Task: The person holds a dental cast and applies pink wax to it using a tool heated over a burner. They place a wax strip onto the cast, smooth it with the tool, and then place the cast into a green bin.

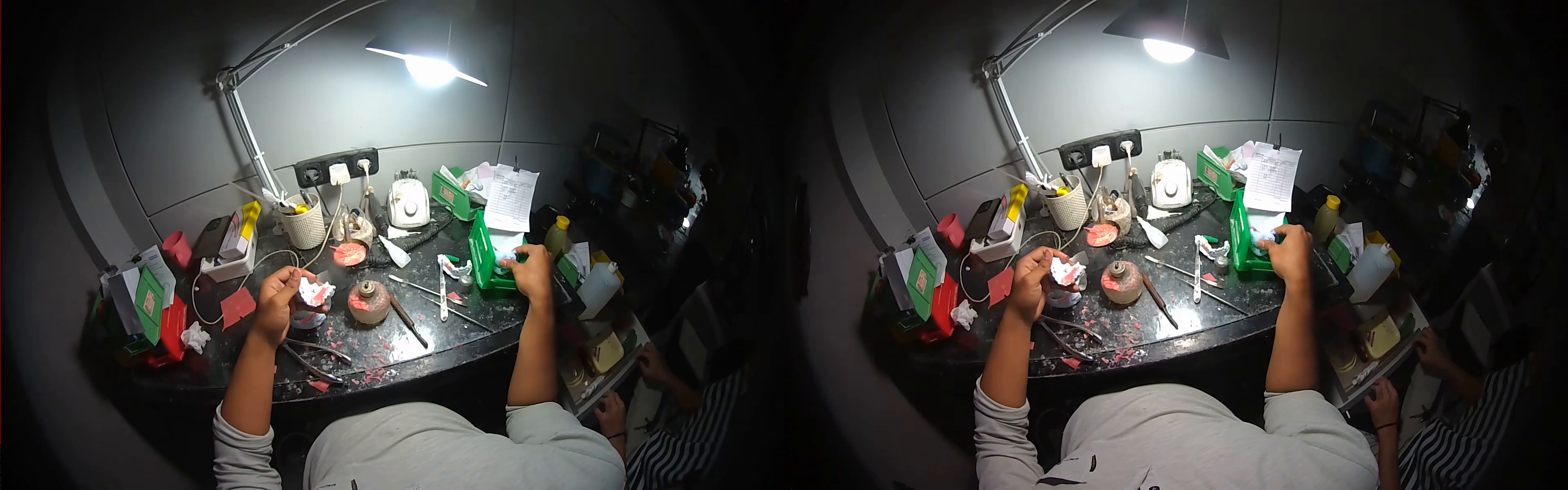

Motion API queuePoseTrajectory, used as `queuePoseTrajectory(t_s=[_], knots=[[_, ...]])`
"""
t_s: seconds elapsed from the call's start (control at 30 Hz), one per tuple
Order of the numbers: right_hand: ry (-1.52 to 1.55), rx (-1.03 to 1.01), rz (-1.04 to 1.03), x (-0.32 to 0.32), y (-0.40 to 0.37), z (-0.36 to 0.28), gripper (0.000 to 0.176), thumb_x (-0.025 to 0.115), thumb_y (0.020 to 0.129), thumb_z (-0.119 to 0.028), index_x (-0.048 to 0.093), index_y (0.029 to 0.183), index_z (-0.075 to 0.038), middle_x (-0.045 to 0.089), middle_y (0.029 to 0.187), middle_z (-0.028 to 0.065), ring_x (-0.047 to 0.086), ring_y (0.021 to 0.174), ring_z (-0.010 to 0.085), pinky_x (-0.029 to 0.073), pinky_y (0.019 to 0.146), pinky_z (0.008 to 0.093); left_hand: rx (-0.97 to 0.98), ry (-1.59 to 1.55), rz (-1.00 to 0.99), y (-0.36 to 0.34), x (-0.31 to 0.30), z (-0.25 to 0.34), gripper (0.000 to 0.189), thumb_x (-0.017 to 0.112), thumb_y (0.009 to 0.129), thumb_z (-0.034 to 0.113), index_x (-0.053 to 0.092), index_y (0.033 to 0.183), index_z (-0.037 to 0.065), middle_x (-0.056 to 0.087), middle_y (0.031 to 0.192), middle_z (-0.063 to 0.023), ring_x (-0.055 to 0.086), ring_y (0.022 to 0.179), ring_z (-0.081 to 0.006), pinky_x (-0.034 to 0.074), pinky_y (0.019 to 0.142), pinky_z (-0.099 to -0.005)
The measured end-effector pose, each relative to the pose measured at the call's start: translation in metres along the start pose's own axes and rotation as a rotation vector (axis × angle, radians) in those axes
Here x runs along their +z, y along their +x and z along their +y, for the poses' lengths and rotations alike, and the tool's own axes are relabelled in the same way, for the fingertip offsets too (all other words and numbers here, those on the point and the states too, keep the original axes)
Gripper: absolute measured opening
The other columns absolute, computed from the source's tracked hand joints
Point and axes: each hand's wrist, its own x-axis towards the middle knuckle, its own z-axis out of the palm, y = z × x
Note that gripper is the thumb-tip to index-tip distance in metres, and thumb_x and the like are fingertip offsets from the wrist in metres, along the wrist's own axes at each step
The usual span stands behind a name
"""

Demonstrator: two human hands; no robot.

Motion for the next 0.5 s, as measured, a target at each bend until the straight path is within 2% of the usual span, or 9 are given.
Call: queuePoseTrajectory(t_s=[0.03, 0.1, 0.17, 0.23, 0.3, 0.37, 0.43, 0.5], knots=[[0.001, -0.004, 0.002, -0.002, 0.0, -0.001, 0.036, 0.092, 0.064, -0.015, 0.076, 0.092, 0.002, 0.073, 0.097, 0.0236, 0.071, 0.09, 0.0362, 0.054, 0.083, 0.0408, 0.006, 0.0, 0.0, 0.001, 0.001, 0.0, 0.034, 0.046, 0.108, 0.027, 0.061, 0.104, -0.003, 0.069, 0.095, -0.0152, 0.071, 0.077, -0.0207, 0.064, 0.07, -0.039], [0.021, -0.062, 0.041, -0.007, 0.0, -0.001, 0.031, 0.09, 0.065, -0.014, 0.076, 0.088, 0.002, 0.072, 0.083, 0.0238, 0.072, 0.078, 0.0375, 0.054, 0.076, 0.0417, 0.014, -0.001, 0.007, 0.001, 0.002, 0.0, 0.033, 0.046, 0.107, 0.027, 0.061, 0.105, -0.003, 0.069, 0.095, -0.0151, 0.071, 0.077, -0.0206, 0.064, 0.069, -0.0388], [0.044, -0.045, 0.066, -0.012, -0.001, 0.002, 0.033, 0.09, 0.066, -0.016, 0.076, 0.091, 0.001, 0.073, 0.085, 0.0238, 0.073, 0.078, 0.0348, 0.054, 0.075, 0.0411, 0.006, -0.005, 0.006, 0.0, 0.001, 0.001, 0.033, 0.046, 0.107, 0.027, 0.061, 0.105, -0.002, 0.069, 0.094, -0.0147, 0.071, 0.076, -0.0203, 0.064, 0.069, -0.0387], [0.119, -0.05, 0.139, -0.019, -0.001, 0.008, 0.034, 0.09, 0.067, -0.015, 0.076, 0.093, 0.002, 0.073, 0.088, 0.0234, 0.073, 0.081, 0.0334, 0.054, 0.076, 0.0398, 0.02, 0.013, 0.014, 0.002, -0.003, -0.003, 0.035, 0.046, 0.107, 0.029, 0.06, 0.105, -0.002, 0.069, 0.096, -0.0143, 0.071, 0.079, -0.0197, 0.065, 0.069, -0.0411], [-0.019, 0.042, 0.25, -0.046, -0.009, 0.0, 0.035, 0.089, 0.069, -0.015, 0.076, 0.096, 0.003, 0.074, 0.091, 0.0233, 0.074, 0.086, 0.0305, 0.053, 0.078, 0.0373, -0.014, 0.016, -0.002, 0.002, -0.005, -0.004, 0.035, 0.047, 0.107, 0.03, 0.06, 0.106, -0.003, 0.069, 0.094, -0.0138, 0.071, 0.079, -0.0198, 0.065, 0.069, -0.0412], [0.052, -0.051, 0.343, -0.066, 0.001, 0.04, 0.035, 0.086, 0.074, -0.019, 0.076, 0.099, 0.002, 0.074, 0.096, 0.0216, 0.073, 0.091, 0.0305, 0.052, 0.081, 0.038, -0.025, 0.042, -0.002, 0.002, -0.005, -0.004, 0.036, 0.048, 0.107, 0.03, 0.06, 0.106, -0.004, 0.068, 0.092, -0.0133, 0.072, 0.081, -0.0209, 0.065, 0.071, -0.0409], [-0.152, 0.072, 0.498, -0.106, -0.007, 0.045, 0.034, 0.082, 0.078, -0.022, 0.076, 0.101, 0.002, 0.075, 0.097, 0.0192, 0.073, 0.092, 0.0313, 0.052, 0.083, 0.0405, -0.04, 0.057, -0.012, 0.001, -0.004, -0.002, 0.036, 0.048, 0.107, 0.03, 0.059, 0.107, -0.004, 0.068, 0.093, -0.0132, 0.072, 0.079, -0.0213, 0.064, 0.071, -0.04], [-0.272, 0.123, 0.559, -0.144, -0.007, 0.079, 0.03, 0.077, 0.08, -0.019, 0.076, 0.104, 0.0, 0.075, 0.101, 0.0178, 0.071, 0.096, 0.0346, 0.052, 0.087, 0.042, -0.047, 0.064, 0.001, 0.0, -0.001, 0.0, 0.036, 0.048, 0.106, 0.031, 0.059, 0.107, -0.003, 0.068, 0.093, -0.0134, 0.072, 0.078, -0.0221, 0.064, 0.071, -0.0391]])
